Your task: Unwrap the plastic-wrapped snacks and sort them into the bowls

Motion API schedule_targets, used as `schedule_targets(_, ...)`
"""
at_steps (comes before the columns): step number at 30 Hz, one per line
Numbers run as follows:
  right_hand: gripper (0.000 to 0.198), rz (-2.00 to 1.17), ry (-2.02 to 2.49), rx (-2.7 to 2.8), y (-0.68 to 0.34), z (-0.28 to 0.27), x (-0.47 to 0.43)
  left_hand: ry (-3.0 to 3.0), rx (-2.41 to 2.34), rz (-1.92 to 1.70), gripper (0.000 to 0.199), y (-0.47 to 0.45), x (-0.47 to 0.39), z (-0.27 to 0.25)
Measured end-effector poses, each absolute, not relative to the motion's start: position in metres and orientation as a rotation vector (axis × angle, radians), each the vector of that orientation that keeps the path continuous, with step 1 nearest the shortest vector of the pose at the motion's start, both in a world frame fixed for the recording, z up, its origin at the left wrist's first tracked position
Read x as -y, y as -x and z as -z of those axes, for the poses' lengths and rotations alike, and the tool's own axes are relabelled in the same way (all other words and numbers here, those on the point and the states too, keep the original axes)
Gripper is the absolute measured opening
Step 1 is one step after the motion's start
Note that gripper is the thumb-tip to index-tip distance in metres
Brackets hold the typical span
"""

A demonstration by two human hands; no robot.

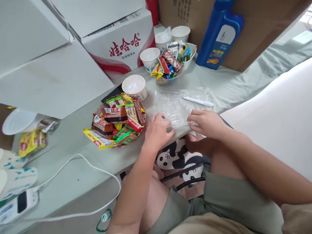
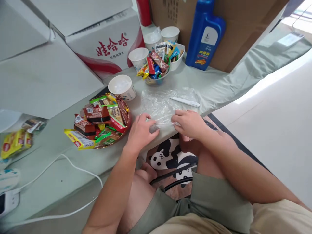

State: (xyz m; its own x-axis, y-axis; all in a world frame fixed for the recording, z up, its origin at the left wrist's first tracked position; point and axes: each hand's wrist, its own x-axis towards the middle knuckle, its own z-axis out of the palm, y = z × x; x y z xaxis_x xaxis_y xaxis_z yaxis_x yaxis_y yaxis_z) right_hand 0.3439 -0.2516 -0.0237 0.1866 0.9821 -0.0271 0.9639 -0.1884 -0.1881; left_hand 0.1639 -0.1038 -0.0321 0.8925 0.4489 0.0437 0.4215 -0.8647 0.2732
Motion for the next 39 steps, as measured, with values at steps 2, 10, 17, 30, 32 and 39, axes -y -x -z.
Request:
schedule_targets(2,0.017,-0.217,2.326,1.861,-0.346,0.023,0.26,-2.845,-0.613,-0.17,0.006,-0.162,0.104,0.033)
schedule_targets(10,0.028,-0.515,2.222,1.698,-0.376,0.023,0.3,-2.59,-0.462,-0.211,0.008,-0.155,0.098,0.035)
schedule_targets(17,0.024,-0.482,1.883,1.243,-0.409,0.027,0.324,-2.249,-0.65,-0.209,0.013,-0.147,0.087,0.037)
schedule_targets(30,0.029,-0.377,1.695,0.331,-0.419,0.03,0.293,-1.351,-0.59,-0.516,0.046,-0.184,0.094,0.052)
schedule_targets(32,0.028,-0.371,1.772,0.361,-0.42,0.032,0.29,-1.317,-0.595,-0.424,0.061,-0.192,0.098,0.052)
schedule_targets(39,0.019,-0.411,2.002,0.39,-0.418,0.032,0.288,-1.509,-0.774,-0.676,0.032,-0.209,0.098,0.06)
